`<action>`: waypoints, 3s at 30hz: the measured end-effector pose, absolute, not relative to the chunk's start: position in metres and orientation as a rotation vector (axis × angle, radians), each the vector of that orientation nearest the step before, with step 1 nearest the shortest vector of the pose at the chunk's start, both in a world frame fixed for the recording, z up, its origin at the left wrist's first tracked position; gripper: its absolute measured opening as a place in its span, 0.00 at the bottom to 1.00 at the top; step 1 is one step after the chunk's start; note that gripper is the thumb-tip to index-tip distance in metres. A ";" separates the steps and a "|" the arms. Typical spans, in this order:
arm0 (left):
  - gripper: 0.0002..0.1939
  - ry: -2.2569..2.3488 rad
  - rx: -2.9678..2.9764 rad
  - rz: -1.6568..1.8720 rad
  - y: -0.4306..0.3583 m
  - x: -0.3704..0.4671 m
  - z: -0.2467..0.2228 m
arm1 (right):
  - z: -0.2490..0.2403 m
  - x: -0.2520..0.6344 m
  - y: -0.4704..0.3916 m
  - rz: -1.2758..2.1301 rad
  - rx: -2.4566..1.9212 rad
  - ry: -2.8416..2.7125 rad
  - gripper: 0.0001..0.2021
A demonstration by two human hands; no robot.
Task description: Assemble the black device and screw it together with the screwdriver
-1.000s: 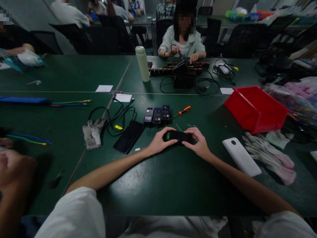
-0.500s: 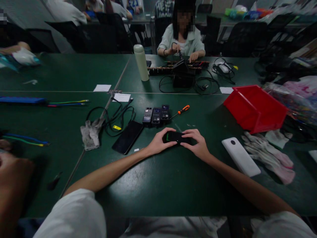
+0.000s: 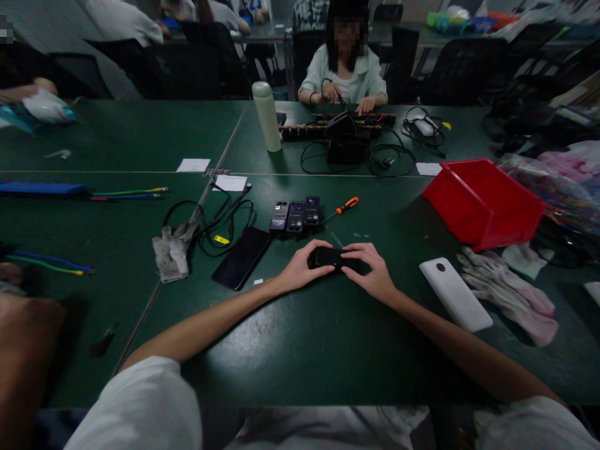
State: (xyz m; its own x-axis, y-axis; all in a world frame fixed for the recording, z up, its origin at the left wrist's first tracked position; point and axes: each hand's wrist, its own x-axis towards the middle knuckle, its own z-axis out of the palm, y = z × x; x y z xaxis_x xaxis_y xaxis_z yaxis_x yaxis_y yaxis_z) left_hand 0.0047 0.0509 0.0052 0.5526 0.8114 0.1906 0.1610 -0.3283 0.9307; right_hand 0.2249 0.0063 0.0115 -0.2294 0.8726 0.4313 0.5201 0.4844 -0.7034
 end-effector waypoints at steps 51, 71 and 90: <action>0.22 0.823 1.867 0.775 0.050 0.005 0.009 | 0.010 0.224 0.006 0.526 -1.152 -1.947 0.12; 0.24 0.809 1.818 0.833 0.048 0.003 0.008 | 0.003 0.223 0.003 0.606 -1.240 -1.880 0.22; 0.34 0.306 0.710 0.274 0.062 -0.011 0.007 | 0.025 0.221 0.016 0.540 -0.866 -2.249 0.33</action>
